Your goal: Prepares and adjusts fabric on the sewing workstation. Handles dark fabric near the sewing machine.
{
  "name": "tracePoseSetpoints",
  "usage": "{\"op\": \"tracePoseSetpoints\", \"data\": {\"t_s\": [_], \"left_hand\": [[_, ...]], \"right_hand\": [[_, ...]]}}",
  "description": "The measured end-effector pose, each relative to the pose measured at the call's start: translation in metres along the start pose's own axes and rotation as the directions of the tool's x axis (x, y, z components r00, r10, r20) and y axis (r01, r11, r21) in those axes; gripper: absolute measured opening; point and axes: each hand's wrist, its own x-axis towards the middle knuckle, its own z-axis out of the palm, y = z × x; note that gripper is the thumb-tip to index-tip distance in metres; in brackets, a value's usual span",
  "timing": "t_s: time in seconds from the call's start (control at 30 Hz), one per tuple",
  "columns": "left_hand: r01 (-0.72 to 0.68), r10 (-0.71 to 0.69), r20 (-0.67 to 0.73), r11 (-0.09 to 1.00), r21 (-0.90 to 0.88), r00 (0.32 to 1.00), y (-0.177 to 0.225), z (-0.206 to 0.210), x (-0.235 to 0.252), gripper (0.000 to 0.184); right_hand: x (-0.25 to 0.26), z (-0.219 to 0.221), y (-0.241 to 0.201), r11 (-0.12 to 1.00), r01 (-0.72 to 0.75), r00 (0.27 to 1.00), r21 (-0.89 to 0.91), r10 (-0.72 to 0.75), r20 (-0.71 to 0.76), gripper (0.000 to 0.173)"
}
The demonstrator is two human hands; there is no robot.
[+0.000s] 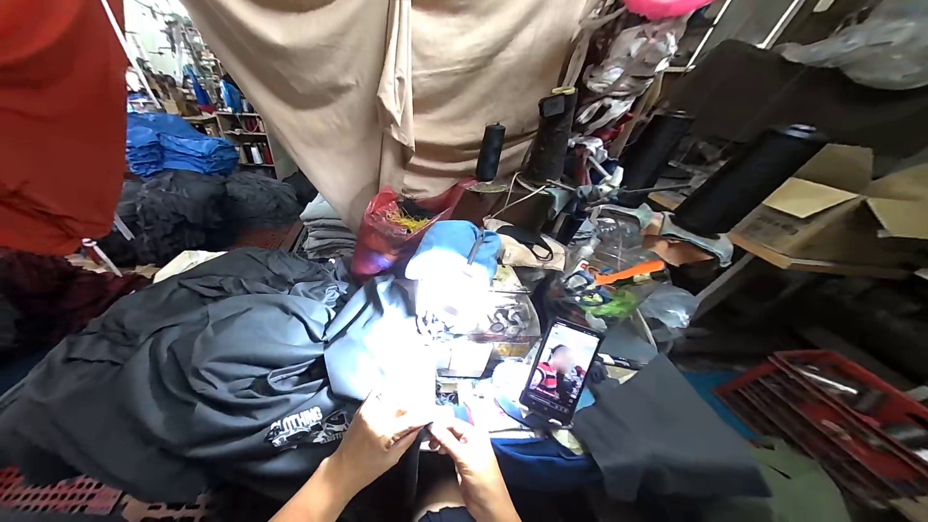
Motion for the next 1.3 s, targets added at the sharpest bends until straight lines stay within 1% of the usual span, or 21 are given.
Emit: {"op": "tracePoseSetpoints", "data": {"t_s": [0.13,0.23,0.33,0.37,0.43,0.47,0.53,0.57,0.6,0.63,0.67,0.7,0.73,0.83,0.93,1.03,1.07,1.13,1.2,1.27,1.3], "left_hand": [[-0.05,0.053,0.078,0.998,-0.039,0.996,-0.002,-0.003,-0.003,0.016],[-0.134,0.134,0.114,0.991,-0.01,0.984,-0.003,-0.004,-0.002,0.016],[-0.178,0.176,0.052,0.984,0.022,0.983,-0.003,-0.001,-0.003,0.015],[-0.164,0.163,0.021,0.984,0.066,0.986,-0.003,0.002,-0.004,0.019],[-0.115,0.127,-0.034,0.962,0.247,0.991,-0.006,0.008,-0.001,0.039],[-0.099,0.121,-0.043,0.937,0.334,0.992,-0.009,0.011,0.002,0.042],[-0.082,0.094,-0.006,0.895,0.438,0.996,-0.014,0.014,0.011,0.039],[-0.053,0.029,0.06,0.888,0.458,0.998,-0.013,0.015,0.017,0.047],[0.015,-0.109,0.179,0.888,0.459,0.978,-0.009,0.012,0.024,0.059],[0.117,-0.286,0.343,0.891,0.438,0.895,-0.002,0.008,0.034,0.074],[0.182,-0.401,0.472,0.878,0.443,0.785,0.0,0.006,0.047,0.089],[0.194,-0.453,0.533,0.86,0.471,0.715,0.001,0.006,0.055,0.098],[0.19,-0.467,0.542,0.851,0.489,0.699,0.0,0.009,0.058,0.099],[0.155,-0.405,0.462,0.859,0.488,0.789,-0.002,0.013,0.053,0.086],[0.129,-0.391,0.454,0.852,0.507,0.801,-0.005,0.014,0.055,0.082],[0.141,-0.414,0.489,0.854,0.501,0.768,-0.009,0.011,0.066,0.078],[0.142,-0.4,0.476,0.86,0.49,0.783,-0.011,0.011,0.068,0.07],[0.109,-0.339,0.42,0.869,0.483,0.842,-0.015,0.01,0.07,0.055],[0.085,-0.29,0.374,0.874,0.478,0.881,-0.019,0.009,0.073,0.046],[0.1,-0.302,0.37,0.874,0.476,0.879,-0.02,0.005,0.079,0.045],[0.117,-0.332,0.386,0.868,0.483,0.861,-0.02,0.004,0.083,0.044]], "right_hand": [[0.001,-0.001,0.002,1.0,0.017,1.0,-0.012,-0.017,0.02,0.012],[0.003,-0.001,0.005,1.0,0.027,0.999,0.002,-0.028,0.017,0.013],[0.005,0.001,0.004,0.998,0.056,0.998,0.0,-0.056,-0.025,0.006],[0.005,0.002,0.001,0.998,0.056,0.998,0.004,-0.056,-0.039,0.005],[0.004,0.003,-0.007,0.997,0.065,0.997,0.034,-0.063,-0.052,0.006],[0.004,0.003,-0.009,0.996,0.077,0.996,0.042,-0.075,-0.056,0.006],[0.004,0.003,-0.007,0.996,0.093,0.995,0.012,-0.092,-0.047,0.006],[0.005,0.002,-0.002,0.996,0.084,0.996,-0.023,-0.085,-0.034,0.006],[0.004,0.001,0.005,0.995,0.064,0.997,-0.077,-0.066,-0.03,0.005],[0.004,0.001,0.012,0.99,0.04,0.998,-0.136,-0.045,-0.036,0.005],[0.003,0.001,0.017,0.984,0.025,0.999,-0.177,-0.033,-0.042,0.006],[0.002,0.001,0.02,0.981,0.021,0.999,-0.194,-0.03,-0.044,0.007],[0.001,0.001,0.022,0.979,0.023,0.998,-0.204,-0.034,-0.053,0.008],[-0.003,0.003,0.019,0.976,0.038,0.994,-0.215,-0.059,-0.092,0.006],[0.004,0.002,0.019,0.983,0.062,0.992,-0.173,-0.08,-0.102,0.005],[0.029,0.003,0.009,0.979,0.049,0.989,-0.196,-0.075,-0.129,0.011],[0.039,0.005,0.003,0.975,0.036,0.988,-0.221,-0.069,-0.141,0.013],[0.059,0.008,-0.008,0.962,0.012,0.986,-0.273,-0.057,-0.156,0.012],[0.082,0.009,-0.011,0.96,-0.011,0.984,-0.279,-0.038,-0.171,0.014],[0.1,0.008,-0.008,0.957,-0.07,0.989,-0.282,0.03,-0.144,0.017],[0.103,0.009,-0.01,0.957,-0.099,0.989,-0.273,0.064,-0.135,0.018]]}}
